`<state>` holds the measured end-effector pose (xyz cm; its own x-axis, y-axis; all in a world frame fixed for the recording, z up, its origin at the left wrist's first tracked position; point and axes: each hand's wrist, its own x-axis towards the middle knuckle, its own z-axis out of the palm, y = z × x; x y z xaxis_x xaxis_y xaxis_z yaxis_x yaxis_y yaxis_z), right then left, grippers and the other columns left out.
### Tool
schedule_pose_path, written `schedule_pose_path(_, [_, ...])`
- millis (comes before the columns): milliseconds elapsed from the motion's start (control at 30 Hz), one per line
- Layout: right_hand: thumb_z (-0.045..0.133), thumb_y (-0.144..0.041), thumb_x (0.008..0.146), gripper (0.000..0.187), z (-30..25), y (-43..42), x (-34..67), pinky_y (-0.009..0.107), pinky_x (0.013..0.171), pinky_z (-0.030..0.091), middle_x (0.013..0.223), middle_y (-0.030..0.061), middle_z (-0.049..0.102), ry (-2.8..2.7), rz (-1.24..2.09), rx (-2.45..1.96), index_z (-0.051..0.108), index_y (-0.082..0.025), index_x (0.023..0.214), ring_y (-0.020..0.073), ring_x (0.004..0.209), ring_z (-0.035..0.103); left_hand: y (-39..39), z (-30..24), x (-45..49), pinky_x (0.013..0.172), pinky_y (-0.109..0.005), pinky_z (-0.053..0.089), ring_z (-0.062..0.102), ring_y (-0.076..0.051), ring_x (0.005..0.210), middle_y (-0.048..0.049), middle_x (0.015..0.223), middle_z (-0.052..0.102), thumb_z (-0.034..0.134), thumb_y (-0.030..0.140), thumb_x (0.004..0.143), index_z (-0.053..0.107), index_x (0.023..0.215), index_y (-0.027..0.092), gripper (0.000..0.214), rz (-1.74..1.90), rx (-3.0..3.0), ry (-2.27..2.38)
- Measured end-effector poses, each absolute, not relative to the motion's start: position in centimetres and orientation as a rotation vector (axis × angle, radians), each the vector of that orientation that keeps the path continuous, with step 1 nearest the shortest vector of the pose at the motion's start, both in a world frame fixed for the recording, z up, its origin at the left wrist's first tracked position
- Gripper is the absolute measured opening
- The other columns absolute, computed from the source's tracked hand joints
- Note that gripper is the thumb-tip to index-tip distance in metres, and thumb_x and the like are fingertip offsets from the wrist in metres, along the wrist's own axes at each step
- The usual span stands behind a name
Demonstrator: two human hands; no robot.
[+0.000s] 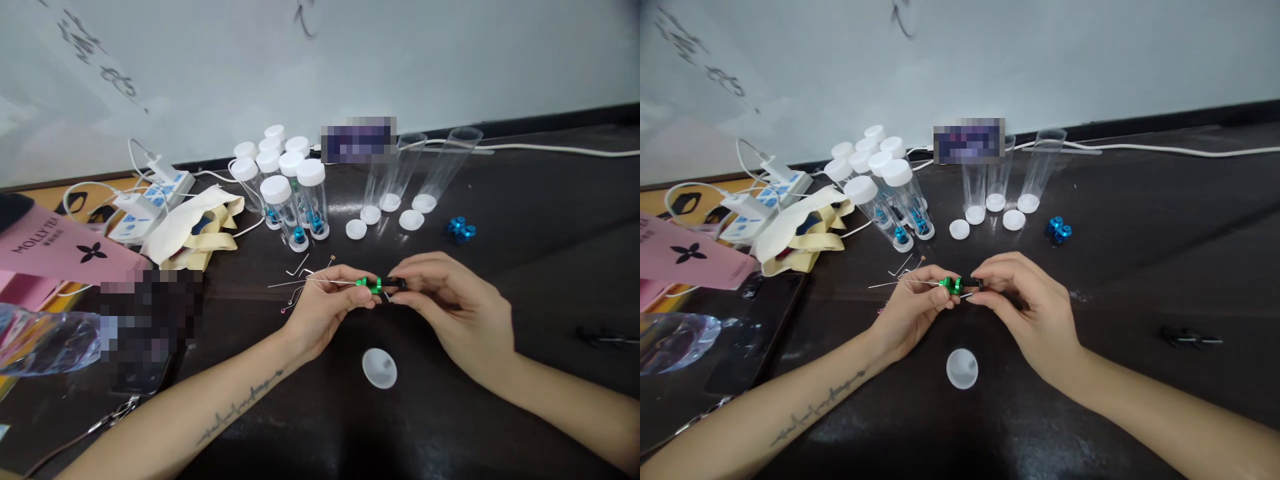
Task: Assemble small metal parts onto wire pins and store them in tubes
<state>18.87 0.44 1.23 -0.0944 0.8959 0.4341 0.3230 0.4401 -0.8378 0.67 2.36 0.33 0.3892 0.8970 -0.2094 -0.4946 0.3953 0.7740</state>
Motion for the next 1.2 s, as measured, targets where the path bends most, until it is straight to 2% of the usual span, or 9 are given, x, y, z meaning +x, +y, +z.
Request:
schedule_pose_path(267, [0.071, -0.014, 0.085, 0.016, 1.24, 0.38, 19.05, 0.032, 0.07, 0.056, 0.094, 0.001, 0.067, -1.73, 0.572, -1.014, 0.069, -0.027, 0.094, 0.018, 0.085, 0.066, 2.33, 0.28, 0.63, 0.069, -0.022, 0.053, 0.064, -0.009, 0.063, -0.0011, 0.072, 0.072, 0.084, 0.02, 0.066, 0.074, 0.08, 0.015, 0.018, 0.987, 0.692, 0.729])
schedule_pose_path(567, [0.073, -0.009, 0.081, 0.023, 1.61, 0.32, 18.91, 0.035, 0.068, 0.053, 0.091, 0.0016, 0.068, -1.739, 0.548, -0.997, 0.07, -0.028, 0.094, 0.0195, 0.083, 0.065, 2.37, 0.27, 0.62, 0.068, -0.019, 0.052, 0.064, -0.007, 0.062, -0.0006, 0.07, 0.073, 0.082, 0.017, 0.068, 0.075, 0.08, 0.016, 0.014, 0.97, 0.706, 0.697])
schedule_pose_path(933, [0.073, -0.006, 0.08, 0.023, 1.6, 0.68, 19.0, 0.032, 0.068, 0.054, 0.092, 0.0025, 0.07, -1.761, 0.502, -0.957, 0.074, -0.024, 0.094, 0.0179, 0.081, 0.066, 2.3, 0.61, 0.71, 0.069, -0.02, 0.052, 0.064, -0.008, 0.062, -0.0002, 0.067, 0.072, 0.082, 0.015, 0.066, 0.074, 0.078, 0.015, 0.014, 0.978, 0.726, 0.708])
schedule_pose_path(1200, [0.074, -0.007, 0.08, 0.019, 1.59, 0.67, 19.11, 0.029, 0.067, 0.053, 0.088, 0.0023, 0.071, -1.741, 0.549, -0.967, 0.074, -0.021, 0.092, 0.0163, 0.079, 0.066, 2.23, 0.42, 0.62, 0.069, -0.017, 0.051, 0.065, -0.006, 0.064, 0.0011, 0.069, 0.072, 0.08, 0.012, 0.069, 0.074, 0.081, 0.015, 0.014, 0.996, 0.772, 0.678])
